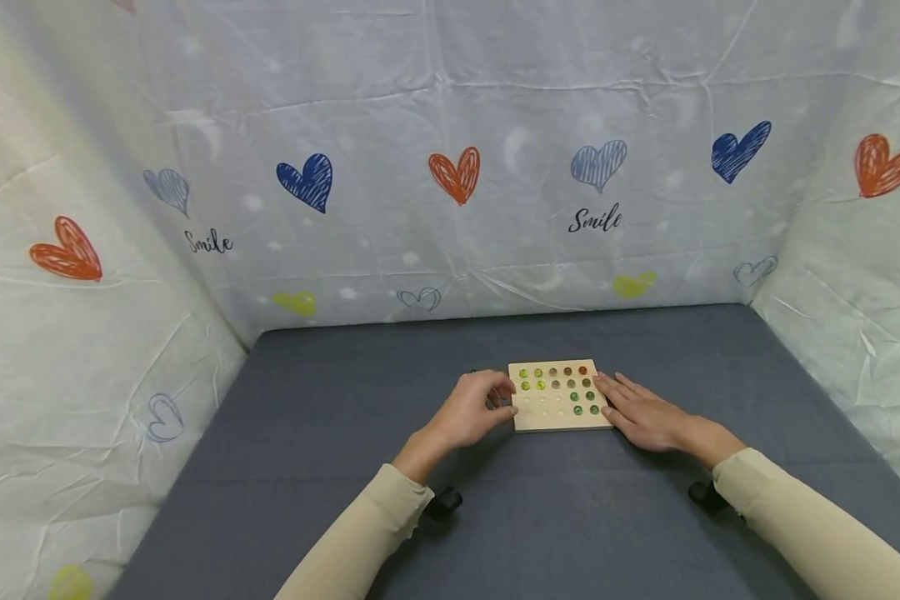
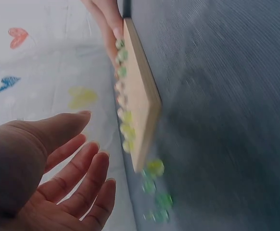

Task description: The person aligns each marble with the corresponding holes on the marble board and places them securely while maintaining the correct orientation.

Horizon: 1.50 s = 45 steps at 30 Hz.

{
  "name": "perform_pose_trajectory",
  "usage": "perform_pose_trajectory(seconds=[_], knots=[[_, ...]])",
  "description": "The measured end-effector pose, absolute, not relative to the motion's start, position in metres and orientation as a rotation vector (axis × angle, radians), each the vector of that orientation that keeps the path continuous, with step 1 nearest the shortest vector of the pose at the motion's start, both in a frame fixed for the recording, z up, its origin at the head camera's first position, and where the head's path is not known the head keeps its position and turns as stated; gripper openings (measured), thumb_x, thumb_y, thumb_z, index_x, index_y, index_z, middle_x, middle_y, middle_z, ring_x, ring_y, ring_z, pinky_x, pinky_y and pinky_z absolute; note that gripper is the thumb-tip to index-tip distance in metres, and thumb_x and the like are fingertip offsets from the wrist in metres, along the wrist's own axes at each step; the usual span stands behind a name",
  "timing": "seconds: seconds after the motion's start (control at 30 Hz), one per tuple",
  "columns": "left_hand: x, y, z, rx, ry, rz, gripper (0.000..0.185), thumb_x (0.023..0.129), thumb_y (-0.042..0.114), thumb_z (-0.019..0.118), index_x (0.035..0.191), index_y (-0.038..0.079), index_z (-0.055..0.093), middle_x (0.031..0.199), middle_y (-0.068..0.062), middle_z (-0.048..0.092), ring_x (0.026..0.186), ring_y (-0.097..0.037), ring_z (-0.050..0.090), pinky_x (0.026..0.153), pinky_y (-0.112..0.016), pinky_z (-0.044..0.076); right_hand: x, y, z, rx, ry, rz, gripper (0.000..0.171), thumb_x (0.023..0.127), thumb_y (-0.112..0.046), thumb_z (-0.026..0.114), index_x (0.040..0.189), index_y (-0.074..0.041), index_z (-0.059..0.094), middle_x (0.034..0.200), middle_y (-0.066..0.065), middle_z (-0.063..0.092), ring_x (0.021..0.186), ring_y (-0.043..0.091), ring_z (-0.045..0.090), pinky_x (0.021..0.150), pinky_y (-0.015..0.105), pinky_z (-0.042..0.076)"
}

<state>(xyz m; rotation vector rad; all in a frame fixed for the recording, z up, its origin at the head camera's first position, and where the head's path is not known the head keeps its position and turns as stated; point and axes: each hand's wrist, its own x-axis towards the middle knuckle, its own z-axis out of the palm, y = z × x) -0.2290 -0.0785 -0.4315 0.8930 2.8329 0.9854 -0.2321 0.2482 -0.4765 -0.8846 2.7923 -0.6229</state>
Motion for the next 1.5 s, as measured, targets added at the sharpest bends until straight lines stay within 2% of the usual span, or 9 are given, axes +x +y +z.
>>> perform_pose_trajectory(seconds=[0.3,0.53,0.77,1.27,1.5], knots=[[-0.228,-0.113,-0.437,0.753,2.897,1.011,0.025,0.094,0.011,0.076,0.117,0.003,0.07,0.109,-0.01,0.068,0.091,-0.022,0.066,0.079,-0.038,0.055,-0.232,0.249,-0.477,-0.874,2.762,-0.657,0.063,0.112,-0.038,0.036,0.162,-0.001,0.022,0.166,0.024,0.02,0.15,0.053,0.014,0.116,0.068,0.016],[-0.233,-0.129,-0.44,0.718,2.919,1.07,0.029,0.092,0.008,0.077,0.119,0.001,0.069,0.111,-0.016,0.067,0.091,-0.026,0.066,0.078,-0.04,0.055,-0.241,0.252,-0.488,-0.821,2.78,-0.576,0.064,0.113,-0.041,0.033,0.163,-0.005,0.018,0.169,0.017,0.016,0.154,0.045,0.011,0.121,0.06,0.014],[-0.243,-0.141,-0.446,0.641,2.92,1.085,0.027,0.092,0.007,0.077,0.117,0.001,0.069,0.11,-0.013,0.068,0.091,-0.026,0.067,0.079,-0.04,0.055,-0.242,0.252,-0.49,-0.833,2.769,-0.579,0.063,0.113,-0.038,0.034,0.163,-0.003,0.018,0.17,0.017,0.015,0.155,0.045,0.01,0.121,0.06,0.014],[-0.259,-0.143,-0.46,0.512,2.869,1.101,0.023,0.092,0.008,0.077,0.113,0.002,0.072,0.1,-0.009,0.07,0.086,-0.02,0.066,0.077,-0.039,0.054,-0.235,0.25,-0.48,-0.892,2.79,-0.628,0.062,0.113,-0.039,0.034,0.162,-0.002,0.023,0.167,0.023,0.021,0.151,0.051,0.015,0.117,0.065,0.017],[-0.262,-0.139,-0.462,0.505,2.884,1.074,0.019,0.09,0.008,0.078,0.108,0.004,0.073,0.094,-0.005,0.071,0.081,-0.017,0.065,0.076,-0.036,0.053,-0.24,0.252,-0.487,-0.845,2.786,-0.573,0.064,0.113,-0.042,0.032,0.163,-0.005,0.019,0.169,0.017,0.017,0.154,0.045,0.012,0.121,0.06,0.014]])
